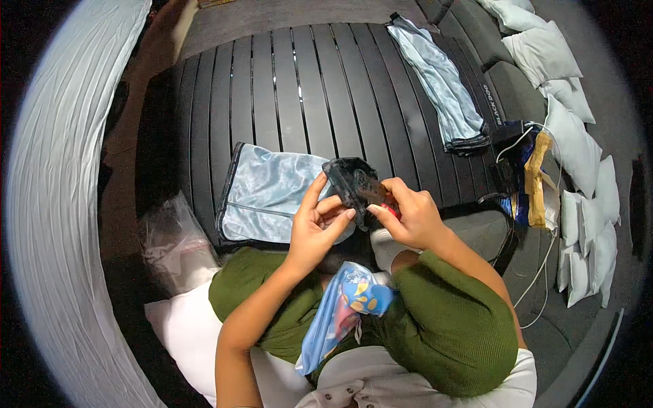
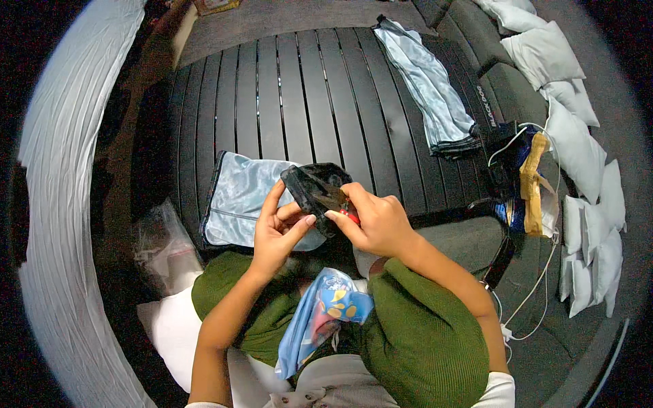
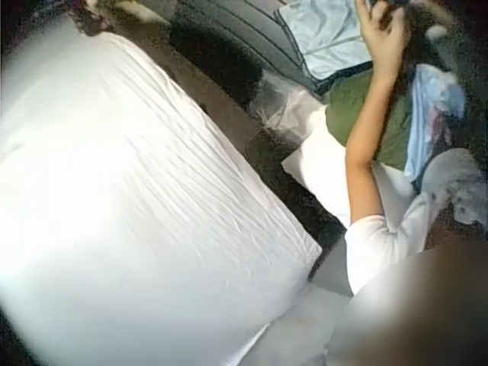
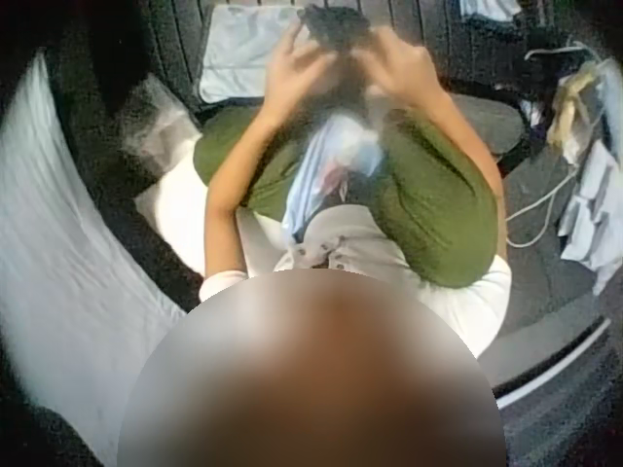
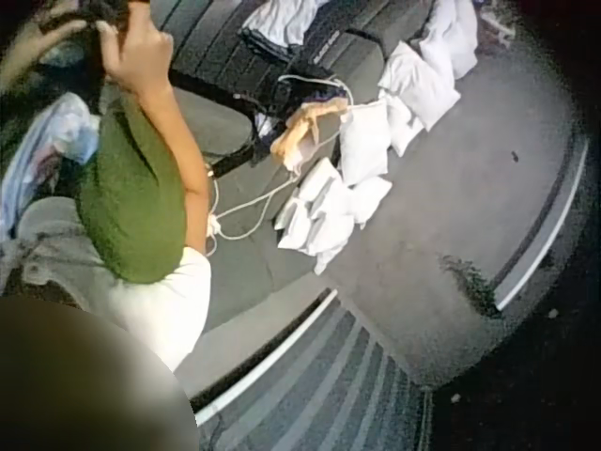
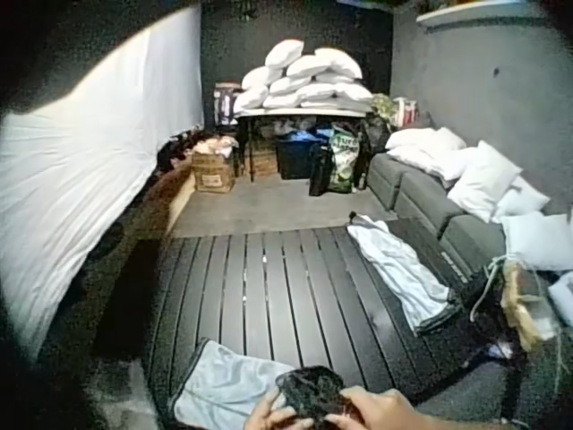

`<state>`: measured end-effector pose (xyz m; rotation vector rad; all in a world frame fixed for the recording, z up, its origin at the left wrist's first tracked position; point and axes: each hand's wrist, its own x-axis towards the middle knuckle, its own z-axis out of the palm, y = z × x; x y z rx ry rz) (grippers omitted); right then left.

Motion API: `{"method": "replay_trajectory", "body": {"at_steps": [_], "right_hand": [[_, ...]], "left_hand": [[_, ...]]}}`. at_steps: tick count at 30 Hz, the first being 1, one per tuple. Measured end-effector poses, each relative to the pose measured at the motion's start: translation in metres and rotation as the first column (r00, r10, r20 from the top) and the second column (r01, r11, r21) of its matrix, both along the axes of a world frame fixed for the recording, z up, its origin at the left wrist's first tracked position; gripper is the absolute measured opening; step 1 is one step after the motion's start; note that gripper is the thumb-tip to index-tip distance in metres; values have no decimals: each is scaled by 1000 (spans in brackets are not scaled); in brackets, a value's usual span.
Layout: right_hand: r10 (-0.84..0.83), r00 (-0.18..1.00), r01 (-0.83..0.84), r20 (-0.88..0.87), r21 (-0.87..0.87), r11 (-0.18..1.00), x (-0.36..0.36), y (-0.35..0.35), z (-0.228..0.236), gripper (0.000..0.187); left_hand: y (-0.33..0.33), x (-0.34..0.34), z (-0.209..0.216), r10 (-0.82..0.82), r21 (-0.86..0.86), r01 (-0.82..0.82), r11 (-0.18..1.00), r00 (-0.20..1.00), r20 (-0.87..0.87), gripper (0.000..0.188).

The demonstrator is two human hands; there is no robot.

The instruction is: Unfolding fabric items from packaging, inspecting labels, and using a utility knife to trim loose threads.

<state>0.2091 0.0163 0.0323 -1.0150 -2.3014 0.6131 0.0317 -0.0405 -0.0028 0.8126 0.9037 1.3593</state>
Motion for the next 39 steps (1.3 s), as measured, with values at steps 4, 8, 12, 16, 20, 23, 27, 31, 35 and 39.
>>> {"method": "replay_trajectory", "body": {"at_steps": [4,8,12,16,20,23,27,31,35,39], "right_hand": [[-1,999,-3,-43,-90,996,-1,0,2,30],[11,999,-17,-53,-114,993,-3,-1,1,30],[-20,994,-8,-107,-255,967,-3,7,-8,26],[-33,913,-279,-406,-683,675,1,21,-14,34],[-49,902,-352,-429,-797,490,0,24,-36,34],[-346,850,-311,-398,-908,279,9,28,-25,35],[-351,823,-318,-446,-875,366,18,36,-19,36],[-20,986,-87,-166,-613,785,24,45,-33,33],[-125,949,207,291,-273,940,23,48,-46,37],[-184,978,208,103,-332,920,41,54,-57,34]], "left_hand": [[2,-2,1,-22,-50,23,998,1000,20,69],[7,-4,1,-64,-124,63,990,998,-2,24],[5,-17,-1,-128,-299,127,946,992,15,33],[10,-14,6,-136,-391,195,900,976,173,34],[11,-13,9,-139,-337,289,896,904,405,33],[16,-25,16,-232,-248,434,866,788,570,49],[18,-31,12,-152,-262,188,947,976,153,35],[21,-43,20,218,275,-33,961,703,-677,20],[26,-60,22,570,579,-57,814,278,-774,32],[35,-60,14,507,441,-262,858,293,-811,25]]}}
